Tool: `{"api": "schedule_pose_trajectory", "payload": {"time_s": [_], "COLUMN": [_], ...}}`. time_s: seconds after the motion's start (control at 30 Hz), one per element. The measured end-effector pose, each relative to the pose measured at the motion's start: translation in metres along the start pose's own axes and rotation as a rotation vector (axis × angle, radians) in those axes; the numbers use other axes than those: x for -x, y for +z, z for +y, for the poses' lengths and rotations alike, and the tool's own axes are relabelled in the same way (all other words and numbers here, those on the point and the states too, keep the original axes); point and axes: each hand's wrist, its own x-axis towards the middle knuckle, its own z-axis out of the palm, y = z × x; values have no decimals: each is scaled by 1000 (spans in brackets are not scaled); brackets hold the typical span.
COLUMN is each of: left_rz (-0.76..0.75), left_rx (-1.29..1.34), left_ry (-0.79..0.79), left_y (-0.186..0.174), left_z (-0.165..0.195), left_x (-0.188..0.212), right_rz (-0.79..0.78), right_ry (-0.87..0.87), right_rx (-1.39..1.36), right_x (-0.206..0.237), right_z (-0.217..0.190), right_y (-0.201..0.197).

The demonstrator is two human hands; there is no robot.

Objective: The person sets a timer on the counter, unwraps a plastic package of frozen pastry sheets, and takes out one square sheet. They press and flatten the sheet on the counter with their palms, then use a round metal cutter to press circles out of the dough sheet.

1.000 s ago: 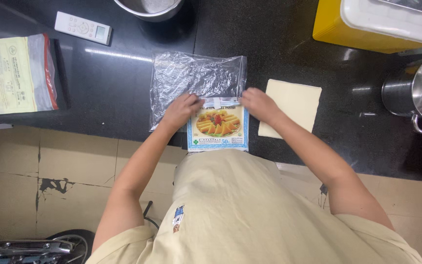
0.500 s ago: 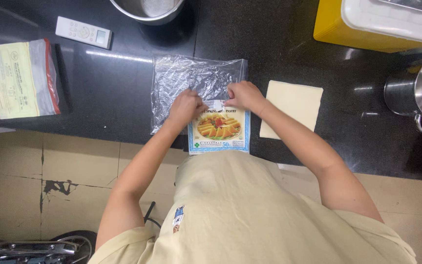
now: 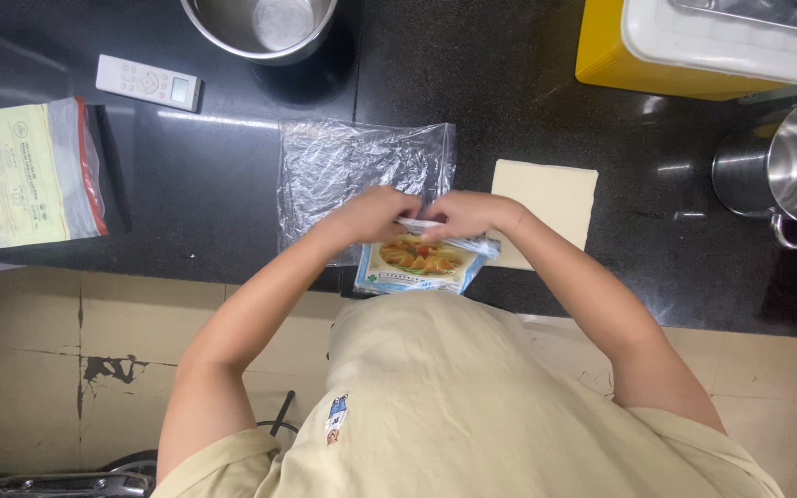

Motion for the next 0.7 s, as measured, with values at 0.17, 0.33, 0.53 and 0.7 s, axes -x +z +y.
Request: {"api": "schedule_pose_trajectory", "payload": {"time_s": [0.17,0.33,0.53,0.7], "left_rz": [178,553,732,759], "left_rx": [124,321,-165,117], "left_ry": [176,-573,-338,-366], "left_y": [8,39,109,111], "left_z": [28,24,11,0], "left_x": [-26,-75,-86,-82], "right_rz": [124,541,1128,1312], "right_ry": [182,176,140,-190], "right_rx": [65,-301,-997,-1257], "right_x": [36,124,158,116], "right_z": [25,109,170,149], "right_y": [26,29,81,113]}}
